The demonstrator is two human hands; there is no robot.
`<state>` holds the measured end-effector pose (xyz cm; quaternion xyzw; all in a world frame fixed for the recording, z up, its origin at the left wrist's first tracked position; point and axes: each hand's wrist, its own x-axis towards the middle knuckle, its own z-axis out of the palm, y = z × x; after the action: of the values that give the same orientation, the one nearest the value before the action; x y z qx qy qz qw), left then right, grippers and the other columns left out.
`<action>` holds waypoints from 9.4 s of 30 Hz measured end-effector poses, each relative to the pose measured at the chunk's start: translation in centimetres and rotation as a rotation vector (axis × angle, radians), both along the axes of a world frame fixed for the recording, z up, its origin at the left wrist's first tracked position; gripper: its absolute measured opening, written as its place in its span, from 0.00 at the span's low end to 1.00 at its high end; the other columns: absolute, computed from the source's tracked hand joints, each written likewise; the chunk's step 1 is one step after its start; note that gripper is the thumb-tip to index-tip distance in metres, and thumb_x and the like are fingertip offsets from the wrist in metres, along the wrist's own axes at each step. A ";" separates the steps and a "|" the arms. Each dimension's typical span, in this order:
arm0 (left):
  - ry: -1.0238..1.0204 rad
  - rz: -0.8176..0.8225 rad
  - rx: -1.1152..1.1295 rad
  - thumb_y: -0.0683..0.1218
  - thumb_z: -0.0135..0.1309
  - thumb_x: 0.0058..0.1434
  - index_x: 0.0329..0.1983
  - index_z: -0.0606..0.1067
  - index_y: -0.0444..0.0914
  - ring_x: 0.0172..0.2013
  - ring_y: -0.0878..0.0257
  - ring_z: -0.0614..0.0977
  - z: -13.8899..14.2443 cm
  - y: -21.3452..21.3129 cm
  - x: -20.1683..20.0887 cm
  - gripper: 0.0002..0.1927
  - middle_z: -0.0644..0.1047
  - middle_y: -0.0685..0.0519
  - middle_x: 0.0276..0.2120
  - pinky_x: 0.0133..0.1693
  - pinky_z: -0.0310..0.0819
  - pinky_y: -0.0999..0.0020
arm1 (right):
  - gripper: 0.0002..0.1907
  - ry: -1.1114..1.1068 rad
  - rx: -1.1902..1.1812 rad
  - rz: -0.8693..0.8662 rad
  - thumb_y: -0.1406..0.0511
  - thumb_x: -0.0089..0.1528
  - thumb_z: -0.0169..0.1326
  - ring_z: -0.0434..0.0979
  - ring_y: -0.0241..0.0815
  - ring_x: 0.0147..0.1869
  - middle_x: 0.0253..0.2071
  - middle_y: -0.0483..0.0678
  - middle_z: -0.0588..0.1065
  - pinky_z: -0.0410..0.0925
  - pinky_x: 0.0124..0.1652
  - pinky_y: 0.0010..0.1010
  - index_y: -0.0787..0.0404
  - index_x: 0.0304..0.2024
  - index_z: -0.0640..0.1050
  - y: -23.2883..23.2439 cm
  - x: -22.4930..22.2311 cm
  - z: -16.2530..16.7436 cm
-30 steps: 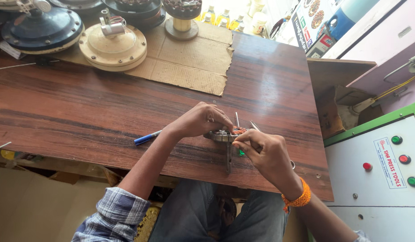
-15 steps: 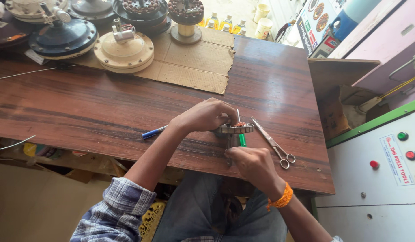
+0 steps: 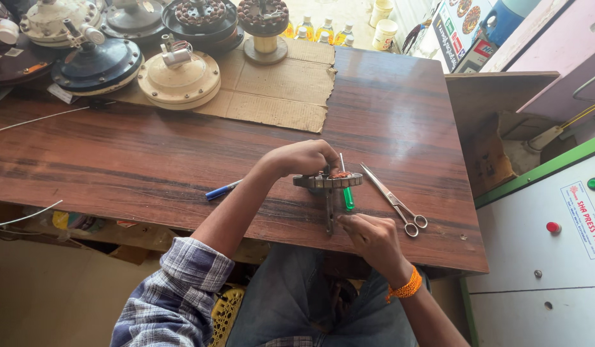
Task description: The person sits at a wooden workbench and uses a pair of scissors to carefully trim and adjust copper windings on a small circular electrical component. The person repeatedly rotates the component and trims protruding wires, then sets the scissors down and continues adjusting the windings by hand.
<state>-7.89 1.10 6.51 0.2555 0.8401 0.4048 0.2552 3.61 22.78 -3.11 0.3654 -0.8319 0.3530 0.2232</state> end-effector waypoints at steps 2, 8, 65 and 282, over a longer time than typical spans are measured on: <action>0.006 0.013 0.008 0.33 0.42 0.50 0.33 0.81 0.36 0.33 0.58 0.77 0.0 0.0 0.0 0.17 0.79 0.48 0.28 0.38 0.70 0.62 | 0.05 -0.074 -0.030 -0.066 0.72 0.60 0.60 0.84 0.41 0.31 0.30 0.50 0.82 0.74 0.31 0.29 0.65 0.39 0.83 0.2 0.1 -0.6; 0.021 0.078 -0.010 0.35 0.43 0.52 0.34 0.82 0.38 0.32 0.60 0.78 0.3 -0.5 0.1 0.16 0.79 0.49 0.27 0.37 0.71 0.63 | 0.05 -0.138 -0.116 -0.051 0.72 0.59 0.59 0.86 0.43 0.34 0.33 0.52 0.83 0.76 0.34 0.29 0.66 0.38 0.83 0.2 -0.4 -1.1; 1.001 0.312 0.305 0.49 0.69 0.54 0.51 0.82 0.49 0.44 0.62 0.81 -8.3 -2.0 6.1 0.20 0.83 0.61 0.43 0.48 0.75 0.61 | 0.03 -0.099 -0.023 -0.183 0.74 0.62 0.64 0.82 0.32 0.33 0.33 0.49 0.83 0.71 0.31 0.22 0.64 0.38 0.84 1.8 -1.1 10.3; 1.063 0.151 0.421 0.42 0.65 0.55 0.60 0.74 0.48 0.38 0.59 0.76 -8.8 -1.1 5.5 0.27 0.81 0.60 0.42 0.46 0.78 0.63 | 0.06 -0.049 0.034 -0.035 0.71 0.65 0.63 0.74 0.27 0.27 0.28 0.46 0.79 0.64 0.28 0.23 0.64 0.37 0.77 1.3 -7.3 7.0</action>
<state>-2.42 0.00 -2.31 0.4084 0.7701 0.3965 -0.2878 -3.64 24.07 3.86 0.3460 -0.8492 0.3437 0.2026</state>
